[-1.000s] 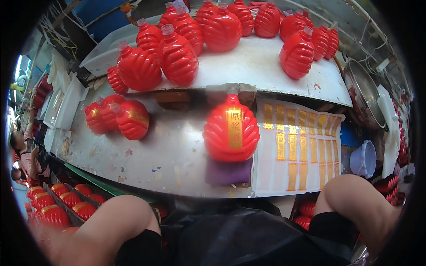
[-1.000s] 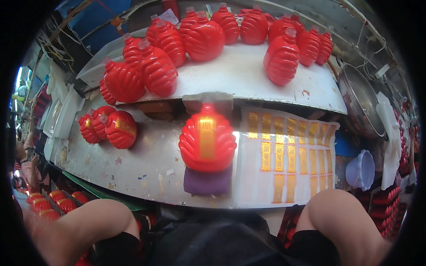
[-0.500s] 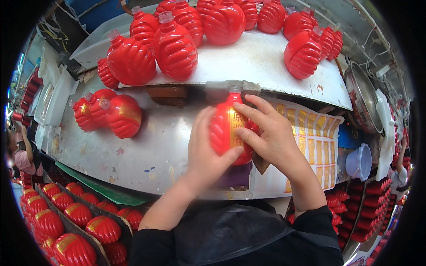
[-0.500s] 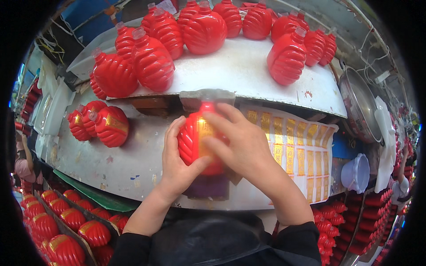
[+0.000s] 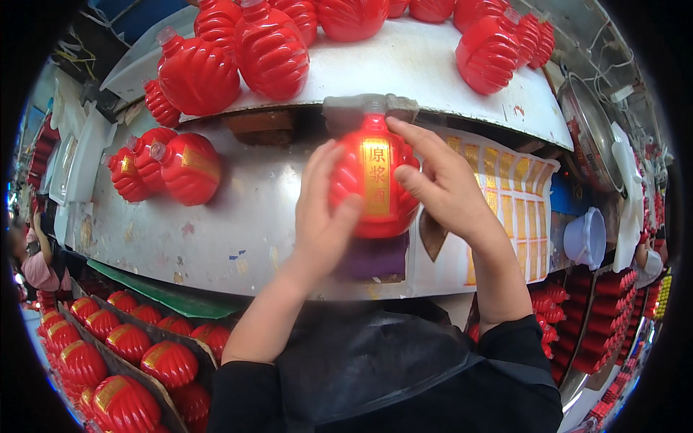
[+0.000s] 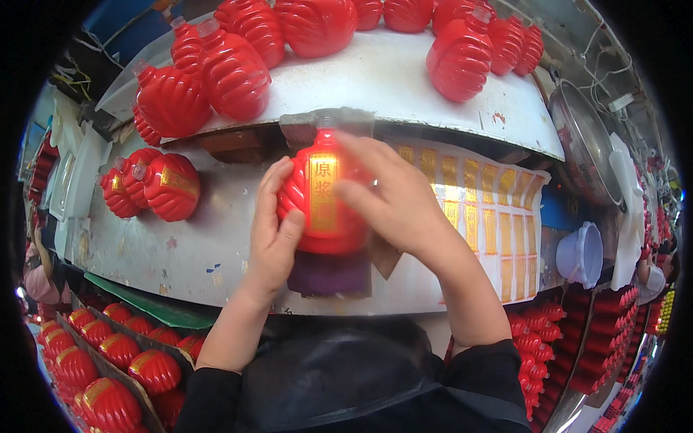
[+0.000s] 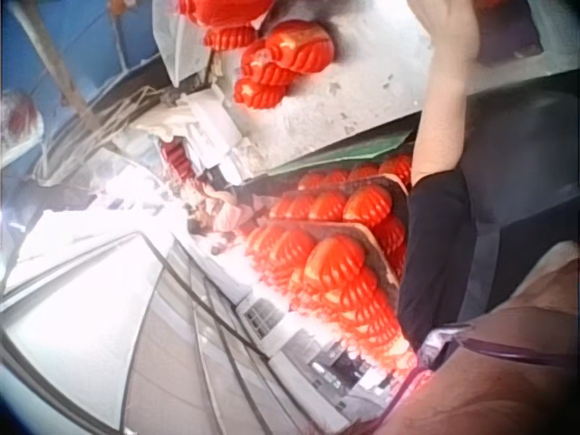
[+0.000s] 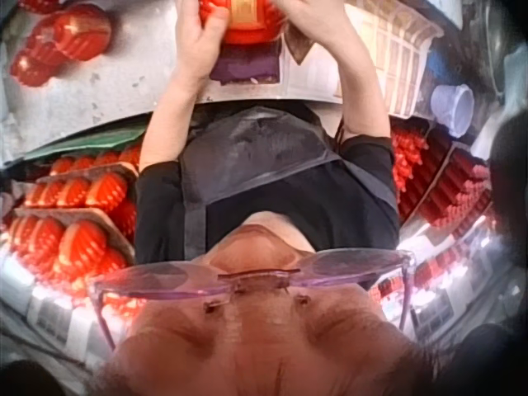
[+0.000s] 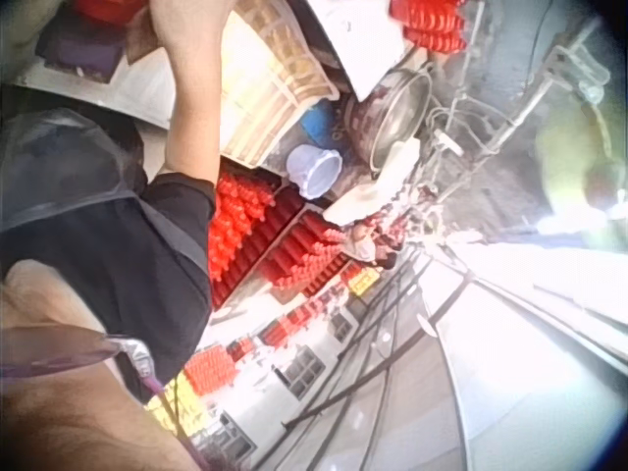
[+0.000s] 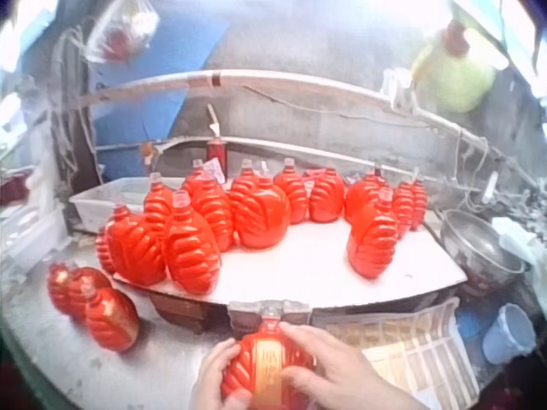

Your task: The person repeatedly picks up red ribbed plastic containers, applies a gold label to each, and places them on a nearby surface. The process is repeated for multiple containers throughout the clip.

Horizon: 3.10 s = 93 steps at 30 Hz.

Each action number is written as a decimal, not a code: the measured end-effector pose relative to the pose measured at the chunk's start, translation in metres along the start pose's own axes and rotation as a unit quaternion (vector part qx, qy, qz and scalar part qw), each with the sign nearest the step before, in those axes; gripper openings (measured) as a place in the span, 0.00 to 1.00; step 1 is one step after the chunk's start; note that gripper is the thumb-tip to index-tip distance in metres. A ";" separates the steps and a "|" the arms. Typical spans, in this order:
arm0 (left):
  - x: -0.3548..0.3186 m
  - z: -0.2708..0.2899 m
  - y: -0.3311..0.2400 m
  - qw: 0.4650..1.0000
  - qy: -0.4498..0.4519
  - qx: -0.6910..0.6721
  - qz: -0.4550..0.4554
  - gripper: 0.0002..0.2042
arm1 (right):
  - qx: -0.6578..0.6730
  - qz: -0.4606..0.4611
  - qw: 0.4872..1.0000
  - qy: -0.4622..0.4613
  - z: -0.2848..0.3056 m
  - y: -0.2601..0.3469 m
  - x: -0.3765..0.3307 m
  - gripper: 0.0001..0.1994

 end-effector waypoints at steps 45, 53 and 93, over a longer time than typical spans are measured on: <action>0.009 0.010 -0.003 0.997 0.075 0.021 -0.022 0.35 | 0.103 -0.075 0.991 -0.045 -0.039 -0.009 -0.035 0.47; 0.008 0.013 0.003 0.984 0.052 -0.167 0.020 0.27 | 0.298 -0.145 0.943 -0.002 -0.026 -0.013 -0.040 0.38; 0.009 0.002 -0.001 0.996 0.021 -0.089 0.014 0.28 | 0.259 -0.115 0.959 -0.008 -0.029 -0.023 -0.041 0.34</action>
Point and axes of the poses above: each hand's wrist, its own x-axis towards the middle knuckle, its own z-axis out of the back of the hand, y = z × x, the point moved 1 cm from there along x, towards the middle knuckle, and after that the axes turned 7 degrees about y, right-handed, at the moved point
